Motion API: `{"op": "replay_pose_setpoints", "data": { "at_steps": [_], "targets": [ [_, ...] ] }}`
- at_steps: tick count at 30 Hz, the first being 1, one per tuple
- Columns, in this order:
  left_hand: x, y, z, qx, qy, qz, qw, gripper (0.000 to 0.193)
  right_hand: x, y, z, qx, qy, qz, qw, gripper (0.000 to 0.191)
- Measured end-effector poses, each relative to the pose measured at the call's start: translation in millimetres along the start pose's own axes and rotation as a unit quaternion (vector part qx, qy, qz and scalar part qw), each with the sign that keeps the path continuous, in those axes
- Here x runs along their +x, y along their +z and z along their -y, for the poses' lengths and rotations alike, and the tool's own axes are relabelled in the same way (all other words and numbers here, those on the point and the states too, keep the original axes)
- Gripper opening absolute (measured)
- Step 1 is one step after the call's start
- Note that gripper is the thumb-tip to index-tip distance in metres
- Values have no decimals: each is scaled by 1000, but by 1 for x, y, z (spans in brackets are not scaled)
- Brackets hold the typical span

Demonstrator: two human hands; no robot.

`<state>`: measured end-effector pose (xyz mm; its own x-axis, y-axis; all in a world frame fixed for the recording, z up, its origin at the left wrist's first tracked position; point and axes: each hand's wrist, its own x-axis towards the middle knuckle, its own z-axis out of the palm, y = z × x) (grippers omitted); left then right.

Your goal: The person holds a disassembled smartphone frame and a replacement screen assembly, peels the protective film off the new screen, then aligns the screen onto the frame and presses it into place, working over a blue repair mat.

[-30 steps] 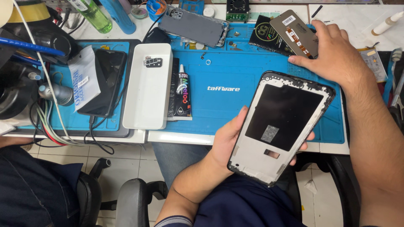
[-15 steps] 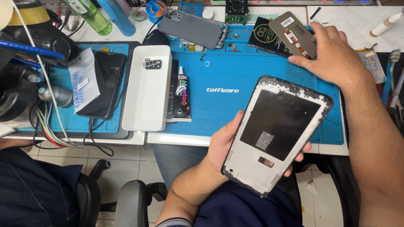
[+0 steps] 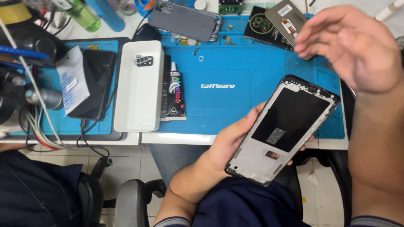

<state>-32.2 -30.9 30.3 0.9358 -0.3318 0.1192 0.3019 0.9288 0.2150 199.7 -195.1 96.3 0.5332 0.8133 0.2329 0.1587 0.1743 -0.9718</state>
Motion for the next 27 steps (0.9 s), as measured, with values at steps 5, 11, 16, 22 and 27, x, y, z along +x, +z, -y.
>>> {"op": "replay_pose_setpoints", "data": {
  "at_steps": [5,11,16,22,27],
  "targets": [
    [9,-3,-1,4,-4,-36,999,63,-15,15,19,-184,-46,78,979,38],
    [16,-4,-7,66,11,-56,996,63,-19,22,23,-181,-20,49,982,24],
    [19,-1,-9,111,20,-43,993,67,-20,24,17,-187,-33,38,981,13],
    [22,-1,-10,134,18,-49,990,69,-19,22,13,-196,-43,45,979,6],
    [23,-6,-8,127,19,-50,990,68,-19,22,14,-210,-33,35,976,9]
  ]
}}
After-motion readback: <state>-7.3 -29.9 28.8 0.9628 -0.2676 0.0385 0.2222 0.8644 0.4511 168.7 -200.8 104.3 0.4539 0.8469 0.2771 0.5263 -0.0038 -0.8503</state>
